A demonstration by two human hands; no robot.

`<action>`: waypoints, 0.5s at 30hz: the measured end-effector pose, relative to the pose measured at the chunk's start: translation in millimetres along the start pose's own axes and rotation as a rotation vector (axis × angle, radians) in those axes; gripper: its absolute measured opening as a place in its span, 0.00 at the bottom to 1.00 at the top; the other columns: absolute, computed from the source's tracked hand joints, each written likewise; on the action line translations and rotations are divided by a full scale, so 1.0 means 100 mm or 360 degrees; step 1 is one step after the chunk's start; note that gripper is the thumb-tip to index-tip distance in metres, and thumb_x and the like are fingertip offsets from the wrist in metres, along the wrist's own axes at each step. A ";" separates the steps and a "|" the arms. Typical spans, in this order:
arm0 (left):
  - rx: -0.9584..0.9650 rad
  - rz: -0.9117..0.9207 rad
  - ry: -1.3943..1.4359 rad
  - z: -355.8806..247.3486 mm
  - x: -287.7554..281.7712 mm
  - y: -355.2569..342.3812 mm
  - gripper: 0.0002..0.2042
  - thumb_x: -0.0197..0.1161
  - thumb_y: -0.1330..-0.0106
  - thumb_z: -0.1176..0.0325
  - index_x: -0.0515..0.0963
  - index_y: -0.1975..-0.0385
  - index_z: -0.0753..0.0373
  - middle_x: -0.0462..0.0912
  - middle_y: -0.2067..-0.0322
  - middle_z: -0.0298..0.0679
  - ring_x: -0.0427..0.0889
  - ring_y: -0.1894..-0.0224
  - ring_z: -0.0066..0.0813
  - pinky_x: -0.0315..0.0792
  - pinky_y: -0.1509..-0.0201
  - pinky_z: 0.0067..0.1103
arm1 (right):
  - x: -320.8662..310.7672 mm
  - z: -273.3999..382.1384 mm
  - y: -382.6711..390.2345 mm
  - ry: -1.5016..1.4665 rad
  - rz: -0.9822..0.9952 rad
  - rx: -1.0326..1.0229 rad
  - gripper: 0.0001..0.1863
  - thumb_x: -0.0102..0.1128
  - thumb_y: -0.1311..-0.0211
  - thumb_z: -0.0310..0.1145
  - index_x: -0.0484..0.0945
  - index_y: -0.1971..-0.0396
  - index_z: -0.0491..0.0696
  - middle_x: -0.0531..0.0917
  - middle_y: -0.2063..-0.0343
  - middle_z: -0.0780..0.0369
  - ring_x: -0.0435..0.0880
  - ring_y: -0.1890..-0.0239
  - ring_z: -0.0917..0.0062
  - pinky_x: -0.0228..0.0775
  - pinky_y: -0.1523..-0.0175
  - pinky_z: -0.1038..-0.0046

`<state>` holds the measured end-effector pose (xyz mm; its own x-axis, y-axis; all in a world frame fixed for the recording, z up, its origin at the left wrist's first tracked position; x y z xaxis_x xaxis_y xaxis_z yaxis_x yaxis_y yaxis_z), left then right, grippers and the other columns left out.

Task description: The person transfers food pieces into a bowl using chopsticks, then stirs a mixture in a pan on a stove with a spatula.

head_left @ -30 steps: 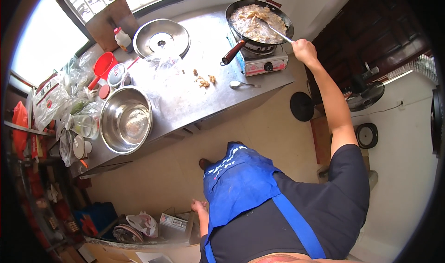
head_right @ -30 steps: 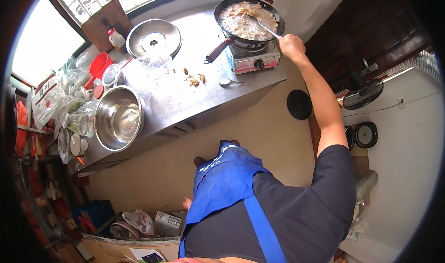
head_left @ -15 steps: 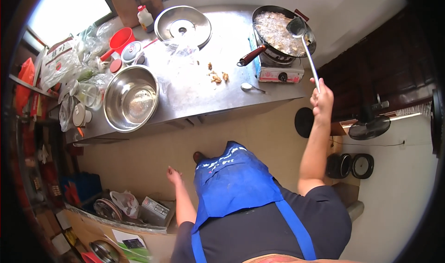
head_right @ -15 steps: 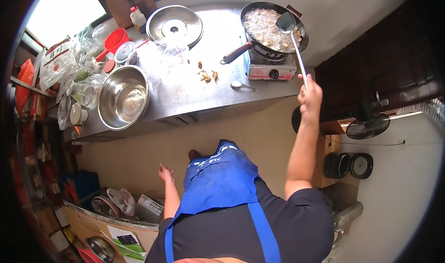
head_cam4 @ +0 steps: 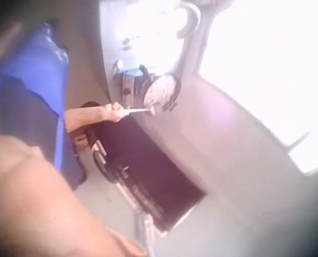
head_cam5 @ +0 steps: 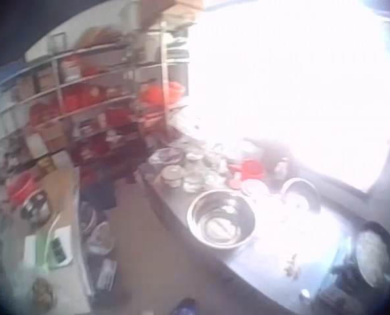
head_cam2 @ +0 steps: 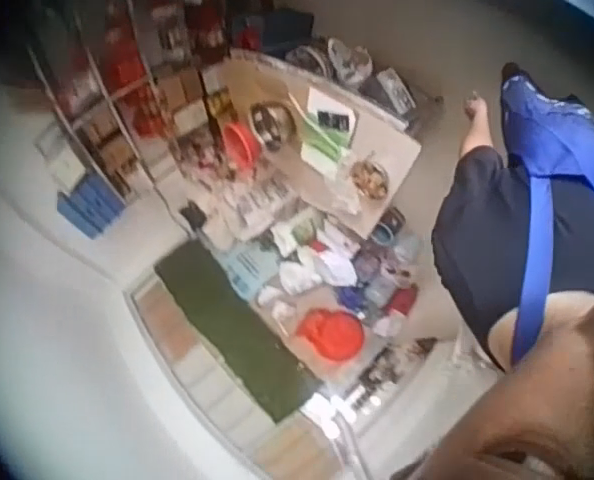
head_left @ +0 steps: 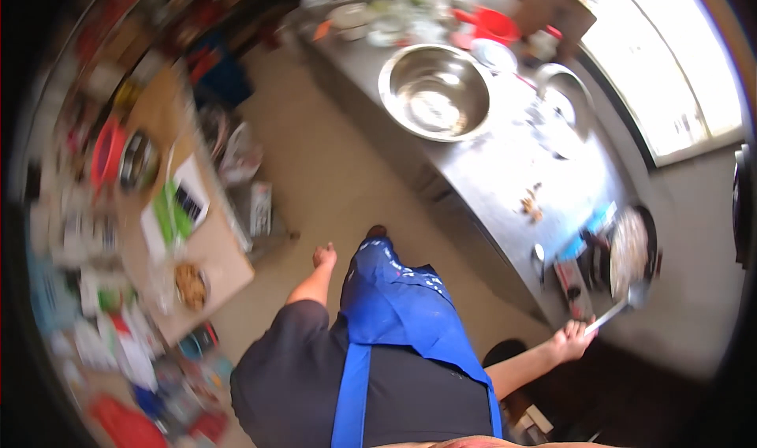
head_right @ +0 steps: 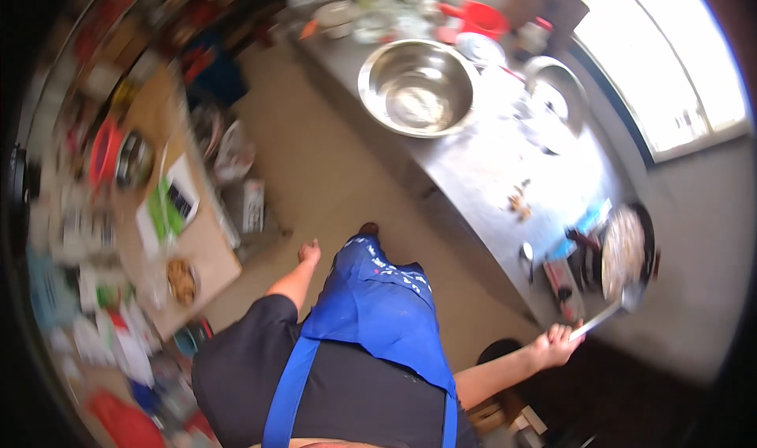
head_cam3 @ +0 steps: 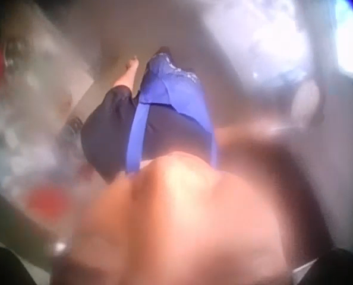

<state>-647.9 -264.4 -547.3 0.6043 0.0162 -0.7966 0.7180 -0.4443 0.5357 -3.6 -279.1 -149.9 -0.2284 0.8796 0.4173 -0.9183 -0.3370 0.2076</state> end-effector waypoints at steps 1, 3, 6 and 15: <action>-0.0050 0.0009 0.0001 0.10 -0.05 0.04 0.30 0.51 0.34 0.43 0.76 0.51 0.68 0.79 0.51 0.56 0.77 0.47 0.55 0.70 0.43 0.39 | -0.02 0.01 -0.07 0.0004 -0.0042 -0.0003 0.21 0.40 0.24 0.42 0.71 0.52 0.38 0.51 0.87 0.72 0.47 0.91 0.88 0.42 0.88 0.83; -0.0213 -0.0015 -0.0035 0.24 -0.21 0.11 0.32 0.44 0.32 0.40 0.82 0.63 0.67 0.83 0.57 0.54 0.80 0.51 0.50 0.72 0.43 0.36 | 0.14 0.05 0.05 0.0055 -0.0170 -0.0134 0.20 0.39 0.24 0.42 0.73 0.55 0.39 0.53 0.85 0.71 0.48 0.89 0.85 0.42 0.86 0.81; -0.0331 0.0097 0.0396 0.32 -0.46 0.34 0.34 0.40 0.29 0.43 0.84 0.80 0.65 0.86 0.69 0.47 0.83 0.57 0.41 0.74 0.45 0.30 | 0.34 0.02 -0.01 -0.0027 -0.0249 -0.0123 0.22 0.36 0.23 0.41 0.73 0.64 0.37 0.58 0.87 0.69 0.49 0.91 0.82 0.42 0.87 0.79; -0.0492 -0.0052 0.0490 0.66 -0.43 0.38 0.31 0.42 0.27 0.49 0.86 0.83 0.58 0.86 0.78 0.34 0.84 0.61 0.33 0.75 0.47 0.24 | 0.70 -0.17 -0.29 -0.0273 -0.0040 0.0063 0.20 0.38 0.25 0.38 0.71 0.67 0.35 0.62 0.87 0.68 0.49 0.92 0.82 0.42 0.86 0.80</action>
<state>-668.8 -341.0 -511.0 0.6209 0.3129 -0.7187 0.7796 -0.1510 0.6078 2.2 -202.5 -141.7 -0.1439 0.8189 0.5557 -0.9088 -0.3315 0.2532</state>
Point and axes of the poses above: each hand's wrist, its own y-axis away from the middle knuckle, its own x-axis out of the palm, z = x × y, the point moved 3 cm from there along -y, towards the middle knuckle
